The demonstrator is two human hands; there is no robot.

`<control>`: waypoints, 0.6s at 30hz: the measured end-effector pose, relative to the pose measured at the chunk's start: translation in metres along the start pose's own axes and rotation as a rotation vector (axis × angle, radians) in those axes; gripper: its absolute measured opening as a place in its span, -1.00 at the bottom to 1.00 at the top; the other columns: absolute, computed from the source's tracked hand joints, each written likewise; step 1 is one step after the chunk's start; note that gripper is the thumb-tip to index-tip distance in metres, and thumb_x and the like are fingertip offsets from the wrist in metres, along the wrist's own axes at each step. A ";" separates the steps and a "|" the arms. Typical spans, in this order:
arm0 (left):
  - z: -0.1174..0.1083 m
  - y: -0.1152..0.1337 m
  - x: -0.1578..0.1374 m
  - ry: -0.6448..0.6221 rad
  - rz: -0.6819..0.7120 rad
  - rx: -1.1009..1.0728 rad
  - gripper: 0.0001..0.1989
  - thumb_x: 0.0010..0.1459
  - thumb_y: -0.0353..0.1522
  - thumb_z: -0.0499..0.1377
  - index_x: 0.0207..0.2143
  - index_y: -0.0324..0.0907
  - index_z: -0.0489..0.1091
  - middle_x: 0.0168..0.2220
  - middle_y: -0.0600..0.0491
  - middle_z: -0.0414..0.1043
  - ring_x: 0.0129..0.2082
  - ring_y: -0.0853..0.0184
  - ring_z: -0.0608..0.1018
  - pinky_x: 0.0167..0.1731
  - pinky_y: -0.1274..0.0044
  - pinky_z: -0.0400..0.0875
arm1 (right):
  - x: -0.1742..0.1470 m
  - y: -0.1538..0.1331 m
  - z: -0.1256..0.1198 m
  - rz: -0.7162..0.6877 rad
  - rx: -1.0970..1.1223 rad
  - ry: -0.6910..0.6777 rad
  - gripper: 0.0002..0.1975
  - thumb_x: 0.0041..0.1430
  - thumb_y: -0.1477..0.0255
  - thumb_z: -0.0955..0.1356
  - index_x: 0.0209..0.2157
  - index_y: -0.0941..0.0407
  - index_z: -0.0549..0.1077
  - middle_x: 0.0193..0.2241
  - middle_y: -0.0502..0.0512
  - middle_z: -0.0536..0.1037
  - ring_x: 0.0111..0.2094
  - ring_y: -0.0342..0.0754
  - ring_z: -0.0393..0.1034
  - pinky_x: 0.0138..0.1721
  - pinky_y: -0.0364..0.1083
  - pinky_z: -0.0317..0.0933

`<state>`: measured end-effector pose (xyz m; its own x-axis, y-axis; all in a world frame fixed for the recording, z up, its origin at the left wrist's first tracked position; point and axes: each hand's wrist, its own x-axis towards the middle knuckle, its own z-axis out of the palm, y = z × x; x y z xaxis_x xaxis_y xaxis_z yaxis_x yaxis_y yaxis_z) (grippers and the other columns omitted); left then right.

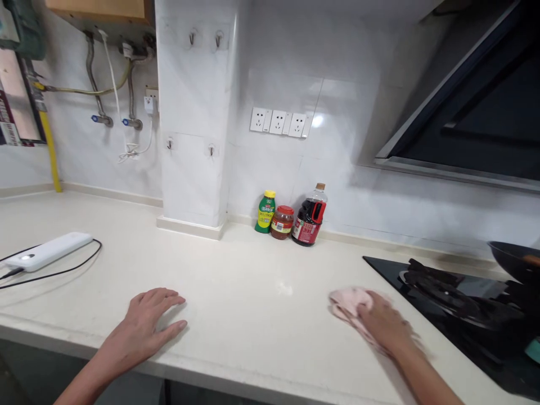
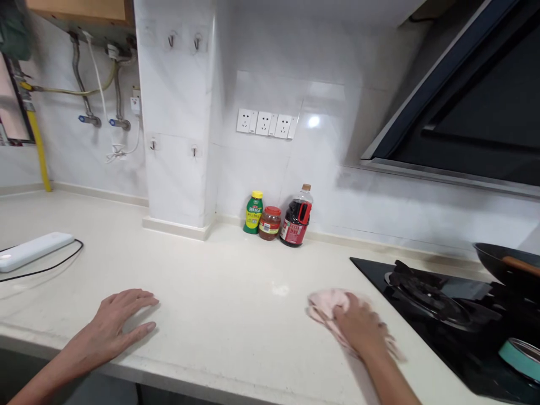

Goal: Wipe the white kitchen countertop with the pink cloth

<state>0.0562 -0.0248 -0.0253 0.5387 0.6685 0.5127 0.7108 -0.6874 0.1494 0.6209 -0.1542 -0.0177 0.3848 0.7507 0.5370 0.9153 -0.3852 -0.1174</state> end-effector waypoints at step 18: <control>-0.024 0.020 0.001 0.009 0.013 -0.079 -0.65 0.25 -0.07 0.17 0.03 0.05 0.47 0.04 0.00 0.51 0.12 0.06 0.46 0.04 0.25 0.39 | -0.088 -0.095 0.000 -0.463 0.193 -0.291 -0.46 0.28 0.12 0.25 0.28 -0.29 0.21 0.35 -0.07 0.13 0.33 0.08 0.12 0.25 0.23 0.19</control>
<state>0.0604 -0.0449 -0.0014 0.5435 0.6568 0.5227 0.6653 -0.7168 0.2090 0.5000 -0.1833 -0.0537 -0.0691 0.9448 0.3202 0.9907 0.1028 -0.0894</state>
